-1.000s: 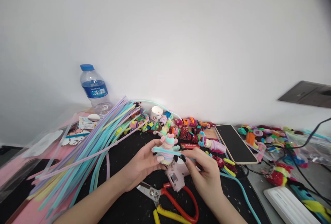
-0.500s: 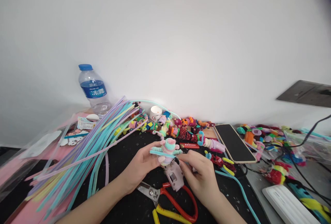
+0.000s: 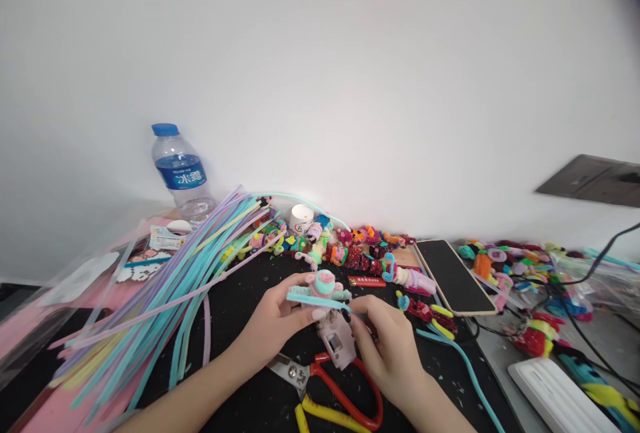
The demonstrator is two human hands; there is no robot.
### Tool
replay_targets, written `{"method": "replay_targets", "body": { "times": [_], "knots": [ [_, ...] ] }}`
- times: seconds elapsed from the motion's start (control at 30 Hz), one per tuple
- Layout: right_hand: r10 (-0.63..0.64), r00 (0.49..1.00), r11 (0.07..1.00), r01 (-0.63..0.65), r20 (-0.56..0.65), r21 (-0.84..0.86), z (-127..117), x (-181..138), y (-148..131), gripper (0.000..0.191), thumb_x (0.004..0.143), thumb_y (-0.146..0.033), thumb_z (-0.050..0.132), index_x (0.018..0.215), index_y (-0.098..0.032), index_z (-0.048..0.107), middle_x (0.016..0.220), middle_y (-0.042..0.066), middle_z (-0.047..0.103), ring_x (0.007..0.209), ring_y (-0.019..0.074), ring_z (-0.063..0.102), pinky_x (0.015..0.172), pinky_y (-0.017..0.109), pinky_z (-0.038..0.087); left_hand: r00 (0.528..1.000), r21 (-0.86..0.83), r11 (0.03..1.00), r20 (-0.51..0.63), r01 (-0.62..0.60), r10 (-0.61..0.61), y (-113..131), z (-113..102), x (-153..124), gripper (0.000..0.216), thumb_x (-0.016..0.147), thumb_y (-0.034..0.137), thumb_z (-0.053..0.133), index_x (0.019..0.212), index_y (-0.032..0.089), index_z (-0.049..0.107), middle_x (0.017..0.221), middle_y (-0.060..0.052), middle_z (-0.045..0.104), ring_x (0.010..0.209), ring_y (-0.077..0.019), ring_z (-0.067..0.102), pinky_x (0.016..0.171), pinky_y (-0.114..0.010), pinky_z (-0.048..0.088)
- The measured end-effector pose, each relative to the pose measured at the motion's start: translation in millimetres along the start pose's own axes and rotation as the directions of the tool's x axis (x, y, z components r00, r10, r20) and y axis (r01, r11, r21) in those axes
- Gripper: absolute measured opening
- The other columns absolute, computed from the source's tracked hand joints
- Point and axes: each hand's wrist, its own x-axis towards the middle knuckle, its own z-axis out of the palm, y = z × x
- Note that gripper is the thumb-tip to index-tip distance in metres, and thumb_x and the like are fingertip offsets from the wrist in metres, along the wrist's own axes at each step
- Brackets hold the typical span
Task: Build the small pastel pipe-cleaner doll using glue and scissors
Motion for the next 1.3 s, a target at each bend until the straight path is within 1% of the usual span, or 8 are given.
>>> {"method": "replay_targets", "body": {
  "times": [0.27, 0.4, 0.53, 0.7, 0.83, 0.97, 1.13, 1.3],
  "knots": [
    [-0.091, 0.993, 0.991, 0.098, 0.082, -0.095, 3.5, 1.5, -6.7, 0.014, 0.09, -0.015, 0.044, 0.083, -0.019, 0.055, 0.063, 0.001, 0.055, 0.057, 0.0151, 0.05, 0.052, 0.026, 0.036, 0.993, 0.1, 0.988, 0.003, -0.119, 0.119, -2.1, -0.2, -1.5, 0.034, 0.063, 0.013, 0.075, 0.097, 0.018, 0.07, 0.097, -0.007, 0.068, 0.094, -0.0255, 0.061, 0.083, -0.033, 0.048],
    [-0.029, 0.997, 0.998, 0.032, 0.076, -0.048, 1.5, 2.6, -3.0, 0.015, 0.089, -0.017, 0.047, 0.1, -0.019, 0.056, 0.081, 0.006, 0.065, 0.07, 0.0185, 0.059, 0.06, 0.028, 0.043, 0.991, 0.093, 0.987, -0.035, -0.128, 0.132, -0.5, 1.1, -0.4, 0.025, 0.069, 0.018, 0.071, 0.094, 0.018, 0.069, 0.096, -0.006, 0.069, 0.094, -0.0247, 0.062, 0.085, -0.033, 0.046],
    [-0.002, 1.0, 1.0, 0.001, 0.023, 0.014, 1.4, 2.0, 0.4, 0.013, 0.089, -0.014, 0.046, 0.091, -0.02, 0.057, 0.079, 0.004, 0.065, 0.069, 0.0174, 0.06, 0.062, 0.027, 0.045, 0.989, 0.106, 0.989, -0.093, -0.104, 0.114, -0.6, 0.0, 0.9, 0.028, 0.065, 0.019, 0.075, 0.093, 0.019, 0.069, 0.097, -0.005, 0.069, 0.093, -0.0247, 0.062, 0.084, -0.033, 0.046],
    [-0.036, 0.999, 0.999, 0.035, 0.041, 0.018, 2.5, 1.3, -1.9, 0.016, 0.09, -0.014, 0.045, 0.088, -0.02, 0.06, 0.073, 0.004, 0.063, 0.067, 0.0173, 0.058, 0.059, 0.027, 0.044, 0.986, 0.258, 0.954, -0.028, -0.154, 0.166, 1.0, -0.9, -0.9, 0.032, 0.064, 0.017, 0.075, 0.096, 0.019, 0.07, 0.094, -0.006, 0.068, 0.092, -0.0244, 0.061, 0.08, -0.03, 0.047],
    [-0.022, 0.998, 0.999, 0.019, 0.054, 0.041, 2.2, 1.9, -1.3, 0.013, 0.089, -0.015, 0.049, 0.093, -0.02, 0.06, 0.079, 0.005, 0.065, 0.072, 0.018, 0.06, 0.062, 0.028, 0.046, 0.986, 0.244, 0.957, -0.004, -0.159, 0.165, 1.3, 0.0, -2.0, 0.029, 0.069, 0.019, 0.072, 0.098, 0.02, 0.069, 0.097, -0.006, 0.066, 0.094, -0.024, 0.061, 0.081, -0.03, 0.048],
    [0.019, 0.999, 0.997, -0.022, 0.038, 0.076, 0.5, 4.4, 0.8, 0.013, 0.089, -0.015, 0.048, 0.091, -0.019, 0.061, 0.079, 0.005, 0.065, 0.071, 0.0167, 0.06, 0.063, 0.026, 0.047, 0.985, 0.218, 0.965, -0.061, -0.144, 0.161, 1.7, -1.9, 0.1, 0.026, 0.071, 0.021, 0.071, 0.096, 0.02, 0.067, 0.101, -0.006, 0.066, 0.098, -0.0232, 0.061, 0.085, -0.031, 0.047],
    [0.001, 0.999, 0.998, -0.003, 0.042, 0.058, 1.1, 4.7, -0.8, 0.018, 0.09, -0.014, 0.045, 0.086, -0.019, 0.062, 0.072, 0.003, 0.061, 0.065, 0.0156, 0.056, 0.058, 0.025, 0.043, 0.984, 0.358, 0.919, -0.002, -0.165, 0.177, 2.2, -3.6, 0.9, 0.029, 0.068, 0.022, 0.073, 0.096, 0.019, 0.068, 0.097, -0.005, 0.066, 0.091, -0.0212, 0.061, 0.08, -0.03, 0.048],
    [0.001, 0.998, 0.998, -0.005, 0.065, 0.062, 2.3, 4.5, -2.2, 0.016, 0.089, -0.014, 0.047, 0.09, -0.02, 0.062, 0.076, 0.004, 0.064, 0.07, 0.0166, 0.058, 0.062, 0.025, 0.045, 0.986, 0.252, 0.954, 0.02, -0.163, 0.164, -0.9, -2.2, -2.5, 0.03, 0.071, 0.023, 0.071, 0.101, 0.022, 0.067, 0.102, -0.004, 0.063, 0.097, -0.021, 0.06, 0.083, -0.029, 0.048]
  ]
}}
